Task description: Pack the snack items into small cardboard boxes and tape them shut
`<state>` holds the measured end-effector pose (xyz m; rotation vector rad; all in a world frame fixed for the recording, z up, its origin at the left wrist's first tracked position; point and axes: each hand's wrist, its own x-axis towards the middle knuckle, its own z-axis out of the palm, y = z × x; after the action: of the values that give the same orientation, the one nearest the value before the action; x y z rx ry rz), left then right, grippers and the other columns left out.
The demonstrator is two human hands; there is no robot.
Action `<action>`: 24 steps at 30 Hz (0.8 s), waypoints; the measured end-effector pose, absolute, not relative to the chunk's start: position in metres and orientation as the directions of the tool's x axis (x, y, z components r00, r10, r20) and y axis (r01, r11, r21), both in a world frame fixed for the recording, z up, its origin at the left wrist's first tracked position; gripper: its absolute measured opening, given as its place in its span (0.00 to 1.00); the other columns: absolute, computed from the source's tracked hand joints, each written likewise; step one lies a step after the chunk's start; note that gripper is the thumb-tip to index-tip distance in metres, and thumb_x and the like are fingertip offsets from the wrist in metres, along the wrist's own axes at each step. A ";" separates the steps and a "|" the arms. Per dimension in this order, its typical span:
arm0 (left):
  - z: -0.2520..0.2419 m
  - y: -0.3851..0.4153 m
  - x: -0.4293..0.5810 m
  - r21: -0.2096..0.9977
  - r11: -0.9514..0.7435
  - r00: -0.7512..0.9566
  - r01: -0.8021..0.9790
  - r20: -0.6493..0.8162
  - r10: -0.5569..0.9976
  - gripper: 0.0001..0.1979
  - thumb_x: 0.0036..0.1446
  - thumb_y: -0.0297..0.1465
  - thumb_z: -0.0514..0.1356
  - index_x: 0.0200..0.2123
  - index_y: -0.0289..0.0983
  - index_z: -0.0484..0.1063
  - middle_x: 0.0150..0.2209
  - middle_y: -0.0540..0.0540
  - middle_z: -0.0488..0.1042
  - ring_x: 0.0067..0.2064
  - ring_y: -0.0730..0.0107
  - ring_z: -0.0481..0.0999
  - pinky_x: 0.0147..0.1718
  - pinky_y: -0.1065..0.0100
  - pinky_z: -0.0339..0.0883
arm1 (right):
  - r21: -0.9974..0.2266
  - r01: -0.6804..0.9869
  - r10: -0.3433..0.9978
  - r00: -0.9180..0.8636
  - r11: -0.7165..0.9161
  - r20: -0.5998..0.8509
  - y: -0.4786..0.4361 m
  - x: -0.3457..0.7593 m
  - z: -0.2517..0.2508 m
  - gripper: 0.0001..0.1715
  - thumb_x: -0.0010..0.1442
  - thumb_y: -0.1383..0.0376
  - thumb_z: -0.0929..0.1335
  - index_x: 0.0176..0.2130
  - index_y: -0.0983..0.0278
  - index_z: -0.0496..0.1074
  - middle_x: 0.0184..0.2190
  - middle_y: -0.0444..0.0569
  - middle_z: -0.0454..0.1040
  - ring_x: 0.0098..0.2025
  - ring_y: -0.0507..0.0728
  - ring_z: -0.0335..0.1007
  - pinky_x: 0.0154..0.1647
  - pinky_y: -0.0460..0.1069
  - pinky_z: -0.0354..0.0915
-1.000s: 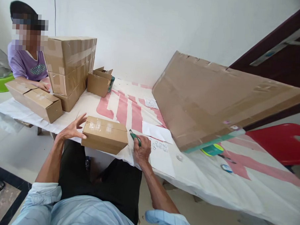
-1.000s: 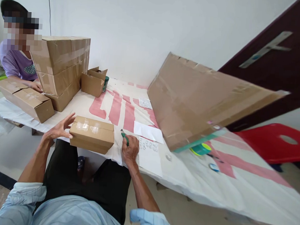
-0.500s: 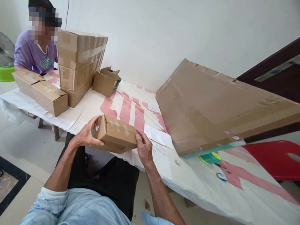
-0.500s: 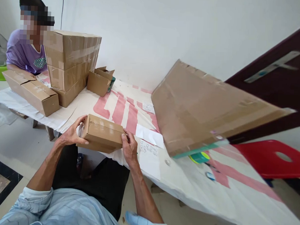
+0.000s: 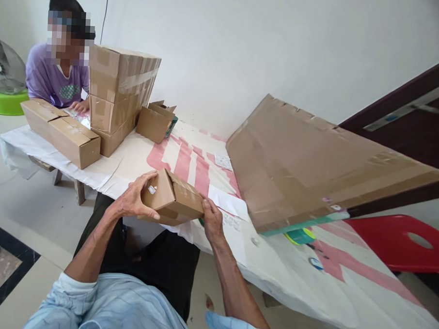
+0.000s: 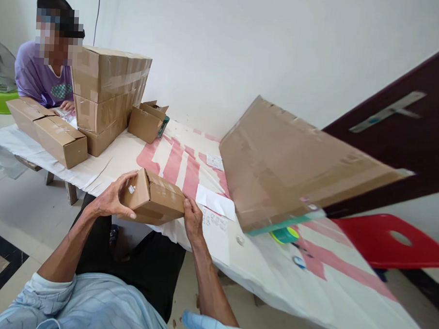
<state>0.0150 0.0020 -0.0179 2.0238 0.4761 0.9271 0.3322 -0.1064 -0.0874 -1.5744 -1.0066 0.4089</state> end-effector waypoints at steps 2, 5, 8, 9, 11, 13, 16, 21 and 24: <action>-0.019 0.003 0.016 0.801 -0.599 0.652 -0.015 0.462 0.601 0.67 0.38 0.63 0.78 0.75 0.41 0.59 0.76 0.29 0.59 0.77 0.31 0.58 0.76 0.39 0.49 | -0.926 0.375 0.786 0.559 0.045 0.264 -0.106 0.335 -0.090 0.41 0.65 0.38 0.67 0.58 0.66 0.81 0.57 0.59 0.82 0.59 0.67 0.76 0.60 0.61 0.71; -0.023 0.001 0.020 0.782 -0.623 0.621 -0.015 0.496 0.607 0.63 0.39 0.62 0.78 0.73 0.41 0.63 0.76 0.28 0.59 0.77 0.30 0.58 0.75 0.37 0.52 | -0.937 0.347 0.783 0.569 0.047 0.250 -0.107 0.336 -0.091 0.41 0.63 0.36 0.68 0.57 0.65 0.82 0.55 0.57 0.83 0.57 0.66 0.77 0.56 0.60 0.73; -0.026 -0.004 0.026 0.771 -0.637 0.575 0.005 0.519 0.633 0.60 0.39 0.60 0.79 0.71 0.42 0.66 0.74 0.28 0.63 0.75 0.29 0.61 0.73 0.37 0.54 | -0.954 0.297 0.778 0.591 0.033 0.211 -0.110 0.335 -0.093 0.42 0.61 0.35 0.69 0.56 0.63 0.82 0.53 0.54 0.84 0.53 0.66 0.79 0.50 0.58 0.76; -0.027 -0.007 0.027 0.768 -0.640 0.561 0.026 0.519 0.645 0.60 0.39 0.60 0.79 0.71 0.42 0.66 0.74 0.27 0.63 0.75 0.28 0.61 0.73 0.36 0.54 | -0.960 0.278 0.777 0.599 0.024 0.193 -0.110 0.334 -0.094 0.42 0.60 0.35 0.69 0.56 0.63 0.82 0.52 0.54 0.84 0.51 0.65 0.79 0.48 0.57 0.76; -0.027 -0.011 0.029 0.765 -0.638 0.547 0.086 0.499 0.672 0.62 0.37 0.59 0.80 0.72 0.42 0.65 0.75 0.27 0.61 0.76 0.26 0.59 0.73 0.33 0.52 | -0.962 0.272 0.768 0.617 -0.005 0.171 -0.111 0.334 -0.092 0.42 0.59 0.35 0.69 0.55 0.64 0.82 0.50 0.55 0.85 0.49 0.65 0.80 0.44 0.56 0.76; -0.025 -0.014 0.030 0.764 -0.629 0.570 0.142 0.456 0.683 0.64 0.37 0.56 0.81 0.74 0.43 0.62 0.76 0.28 0.58 0.77 0.25 0.56 0.72 0.30 0.52 | -0.952 0.303 0.756 0.631 -0.032 0.175 -0.111 0.336 -0.084 0.41 0.57 0.36 0.70 0.52 0.65 0.83 0.49 0.56 0.85 0.48 0.66 0.79 0.44 0.57 0.76; -0.019 -0.018 0.029 0.761 -0.623 0.619 0.182 0.404 0.674 0.62 0.40 0.46 0.82 0.75 0.44 0.60 0.77 0.28 0.55 0.78 0.26 0.53 0.70 0.31 0.55 | -0.897 0.443 0.699 0.642 -0.005 0.314 -0.110 0.335 -0.052 0.35 0.58 0.40 0.70 0.47 0.65 0.83 0.47 0.58 0.85 0.48 0.67 0.79 0.47 0.60 0.75; -0.004 -0.026 0.040 0.747 -0.639 0.602 0.186 0.427 0.675 0.60 0.39 0.40 0.81 0.74 0.43 0.59 0.73 0.31 0.63 0.75 0.29 0.60 0.71 0.35 0.55 | -0.406 0.874 0.598 0.180 0.268 0.781 -0.117 0.297 0.038 0.16 0.71 0.57 0.67 0.49 0.59 0.82 0.47 0.54 0.82 0.52 0.66 0.77 0.56 0.63 0.73; 0.005 -0.034 0.050 0.747 -0.631 0.582 0.212 0.422 0.695 0.63 0.37 0.40 0.82 0.74 0.42 0.58 0.70 0.32 0.67 0.72 0.30 0.64 0.69 0.36 0.58 | -0.080 0.899 0.628 -0.234 0.430 0.742 -0.118 0.261 0.077 0.14 0.72 0.67 0.67 0.50 0.58 0.82 0.47 0.53 0.82 0.51 0.65 0.75 0.59 0.63 0.70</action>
<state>0.0502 -0.0340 0.0046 2.1589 0.7181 0.9554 0.2606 -0.1179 0.0766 -1.2874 -1.9631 -0.4791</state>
